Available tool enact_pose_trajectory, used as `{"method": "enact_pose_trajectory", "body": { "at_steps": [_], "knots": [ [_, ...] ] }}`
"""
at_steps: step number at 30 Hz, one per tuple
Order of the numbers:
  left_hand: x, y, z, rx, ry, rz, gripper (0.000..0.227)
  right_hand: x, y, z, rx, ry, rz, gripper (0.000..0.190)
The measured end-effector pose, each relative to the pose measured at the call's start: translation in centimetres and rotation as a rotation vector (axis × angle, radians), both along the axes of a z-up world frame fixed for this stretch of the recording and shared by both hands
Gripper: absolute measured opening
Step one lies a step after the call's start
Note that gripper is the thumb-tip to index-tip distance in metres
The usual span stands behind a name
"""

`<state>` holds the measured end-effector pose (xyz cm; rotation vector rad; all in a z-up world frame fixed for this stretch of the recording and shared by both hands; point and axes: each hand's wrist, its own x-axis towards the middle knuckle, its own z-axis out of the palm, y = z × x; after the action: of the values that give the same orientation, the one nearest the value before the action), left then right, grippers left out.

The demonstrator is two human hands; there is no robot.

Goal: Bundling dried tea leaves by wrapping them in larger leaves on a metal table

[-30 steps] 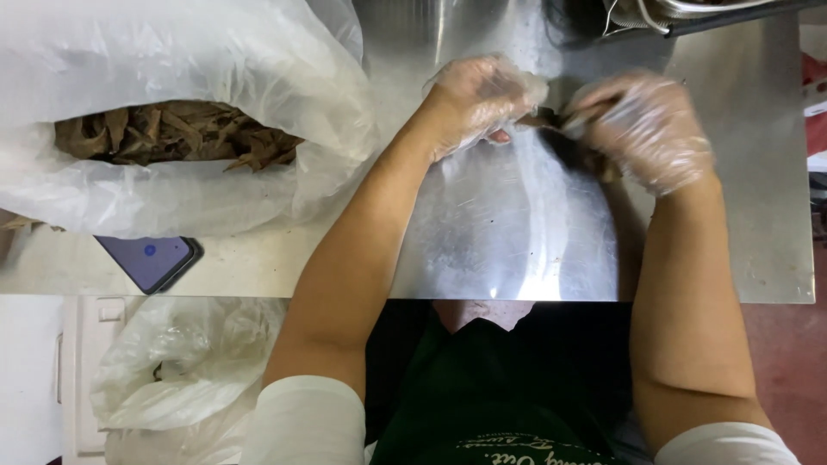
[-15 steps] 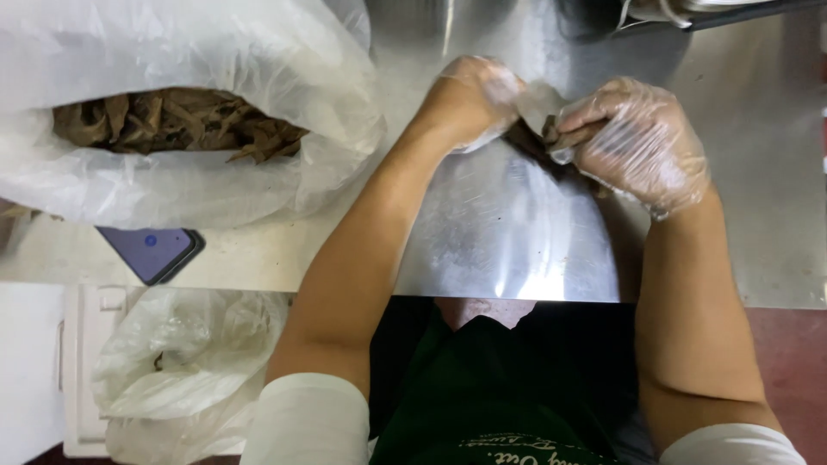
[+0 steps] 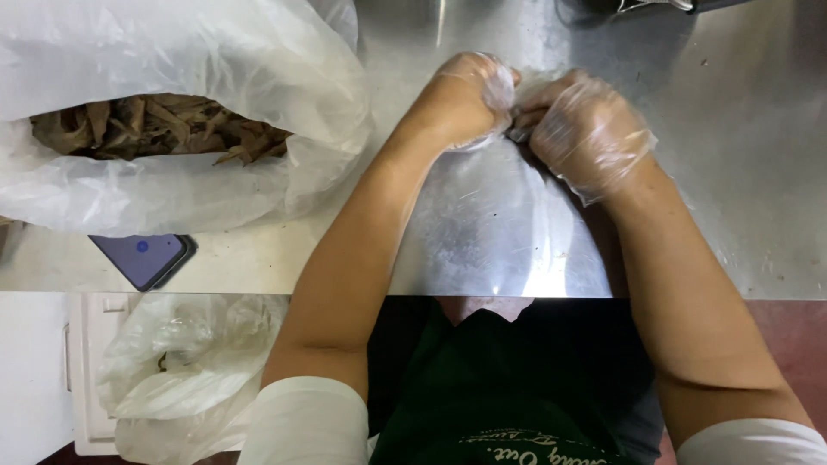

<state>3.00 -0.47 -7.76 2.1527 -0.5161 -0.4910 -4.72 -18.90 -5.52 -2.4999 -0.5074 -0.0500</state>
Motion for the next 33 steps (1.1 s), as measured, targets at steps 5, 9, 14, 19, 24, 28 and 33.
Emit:
{"method": "enact_pose_trajectory", "body": {
  "at_steps": [5, 9, 14, 19, 24, 28, 33],
  "knots": [
    [-2.0, 0.9, 4.5, 0.13, 0.055, 0.015, 0.024, 0.8, 3.3, 4.6, -0.599, 0.409, -0.165, 0.026],
    [-2.9, 1.0, 6.4, 0.136, 0.139, 0.116, 0.03, 0.2, 1.0, 3.1, -0.469, 0.326, -0.186, 0.023],
    [2.2, -1.7, 1.2, 0.816, -0.122, -0.521, 0.043, -1.2, -2.1, 3.8, -0.384, 0.269, -0.153, 0.024],
    [-0.3, 0.2, 2.1, 0.278, -0.009, -0.045, 0.024, -1.6, -0.3, 7.1, -0.353, 0.526, -0.328, 0.031],
    [-1.2, 0.7, 4.3, 0.293, 0.011, -0.043, 0.023, -2.2, 0.0, 9.4, -0.485, 0.635, -0.435, 0.03],
    [0.6, -0.3, 1.8, 0.451, -0.119, -0.135, 0.017, -3.4, -2.0, 9.5, 0.111, 0.578, -0.466, 0.018],
    [-1.0, 0.6, 2.4, 0.182, 0.015, 0.078, 0.01, -2.9, -2.9, 5.2, 0.148, -0.006, -0.14, 0.017]
  ]
}}
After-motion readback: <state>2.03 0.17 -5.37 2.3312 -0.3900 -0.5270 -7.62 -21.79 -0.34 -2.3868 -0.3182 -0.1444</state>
